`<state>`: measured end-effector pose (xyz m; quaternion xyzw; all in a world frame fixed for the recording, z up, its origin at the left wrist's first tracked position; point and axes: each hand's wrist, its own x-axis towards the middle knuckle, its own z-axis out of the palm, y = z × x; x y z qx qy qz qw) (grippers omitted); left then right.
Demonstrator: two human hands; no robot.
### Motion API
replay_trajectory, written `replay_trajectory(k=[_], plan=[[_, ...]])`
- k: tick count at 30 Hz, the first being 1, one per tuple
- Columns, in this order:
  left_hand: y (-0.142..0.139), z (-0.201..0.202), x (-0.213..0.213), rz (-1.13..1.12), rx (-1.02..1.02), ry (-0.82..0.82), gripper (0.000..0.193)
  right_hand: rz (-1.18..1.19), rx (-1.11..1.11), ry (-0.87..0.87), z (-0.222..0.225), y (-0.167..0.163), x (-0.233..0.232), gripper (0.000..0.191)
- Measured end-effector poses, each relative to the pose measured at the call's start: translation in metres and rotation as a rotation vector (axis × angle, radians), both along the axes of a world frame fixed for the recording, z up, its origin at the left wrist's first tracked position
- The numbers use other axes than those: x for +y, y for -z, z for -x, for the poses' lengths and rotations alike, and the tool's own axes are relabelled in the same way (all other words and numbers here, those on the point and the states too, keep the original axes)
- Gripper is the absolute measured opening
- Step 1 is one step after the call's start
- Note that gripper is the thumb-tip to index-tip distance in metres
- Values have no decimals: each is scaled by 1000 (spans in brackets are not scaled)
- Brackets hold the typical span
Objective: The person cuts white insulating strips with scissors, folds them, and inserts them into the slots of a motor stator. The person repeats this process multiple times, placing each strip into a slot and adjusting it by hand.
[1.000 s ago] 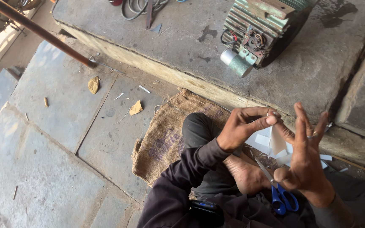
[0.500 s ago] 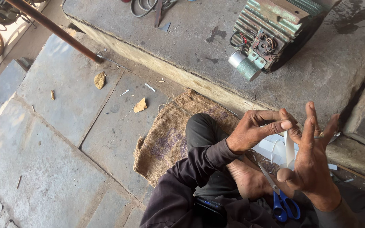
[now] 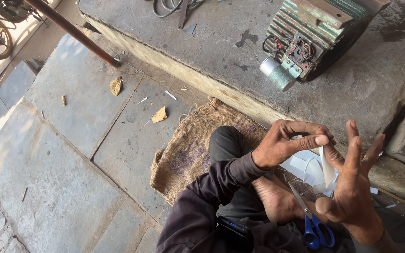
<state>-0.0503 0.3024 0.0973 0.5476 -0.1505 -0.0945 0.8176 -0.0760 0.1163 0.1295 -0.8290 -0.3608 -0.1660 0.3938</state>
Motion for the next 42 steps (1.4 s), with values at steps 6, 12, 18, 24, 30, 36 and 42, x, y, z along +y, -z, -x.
replay_trajectory(k=[6, 12, 18, 24, 30, 36, 42], plan=[[-4, -1, 2, 56, 14, 52, 30, -1, -60, -22, 3, -2, -2, 103], [2, -2, 3, 40, -5, 26, 28, 2, -4, -15, 8, -5, -5, 106], [2, -1, 4, 42, -19, 23, 29, 30, 32, -1, 8, -9, -3, 108], [-4, 3, 11, -143, -182, -130, 30, -330, 100, 28, 12, -3, -11, 74], [-3, 16, -4, -412, -326, -241, 39, -513, 529, 62, 17, 7, -11, 57], [-6, 22, -6, -458, -302, -249, 61, -608, 732, 200, 19, 10, -14, 36], [5, 18, 6, -635, -700, -256, 55, -286, 558, 145, 3, 14, -31, 38]])
